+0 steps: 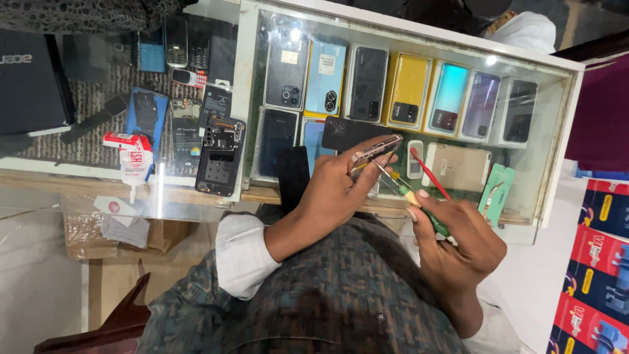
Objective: The person uses a screwdriver to remove screws from the back of a disassembled smartphone. They then use a prying tool to lift and separate internal components while holding the phone with the other hand.
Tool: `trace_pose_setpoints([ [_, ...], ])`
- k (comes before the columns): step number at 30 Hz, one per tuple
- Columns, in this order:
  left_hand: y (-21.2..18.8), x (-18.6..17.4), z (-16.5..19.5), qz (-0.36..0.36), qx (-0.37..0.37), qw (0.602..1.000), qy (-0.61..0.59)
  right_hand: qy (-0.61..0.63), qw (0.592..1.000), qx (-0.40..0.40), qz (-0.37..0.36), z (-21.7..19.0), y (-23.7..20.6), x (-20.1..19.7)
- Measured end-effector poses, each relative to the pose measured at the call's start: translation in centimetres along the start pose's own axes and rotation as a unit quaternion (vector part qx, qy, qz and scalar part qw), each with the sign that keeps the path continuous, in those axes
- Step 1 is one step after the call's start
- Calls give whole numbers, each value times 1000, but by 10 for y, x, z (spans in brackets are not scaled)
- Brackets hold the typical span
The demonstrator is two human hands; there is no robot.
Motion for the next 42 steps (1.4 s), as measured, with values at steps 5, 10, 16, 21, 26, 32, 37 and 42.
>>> trace_pose_setpoints([
  [5, -1, -2, -3, 2, -44, 998, 43, 14, 1000, -2, -7, -5, 4, -1],
  [10, -2, 0, 9, 27, 63, 997, 44, 15, 998, 59, -9, -3, 5, 0],
  [16, -4, 1, 6, 12, 23, 997, 72, -6, 1000, -2, -11, -7, 4, -1],
  [21, -3, 4, 7, 9, -23, 994, 102, -26, 997, 56, -34, 11, 9, 7],
  [26, -1, 1, 8, 23, 1, 992, 122, -29, 996, 79, -26, 15, 13, 11],
  [32, 1, 3, 6, 25, 31, 987, 155, 19, 994, 108, -15, 21, 13, 11],
  [37, 1, 6, 8, 26, 81, 987, 138, 55, 997, 54, -20, 30, 11, 13],
  [42, -1, 11, -2, 6, 16, 983, 180, 26, 995, 87, -35, 41, 8, 11],
])
Point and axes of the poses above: each hand's wrist, its own y-axis towards the middle knuckle, its own x-axis out of the palm, z = x × y, the point moved 6 cm from there along y, towards the middle knuckle, and after that the axes turned 10 degrees about z, right-handed, at the moved point
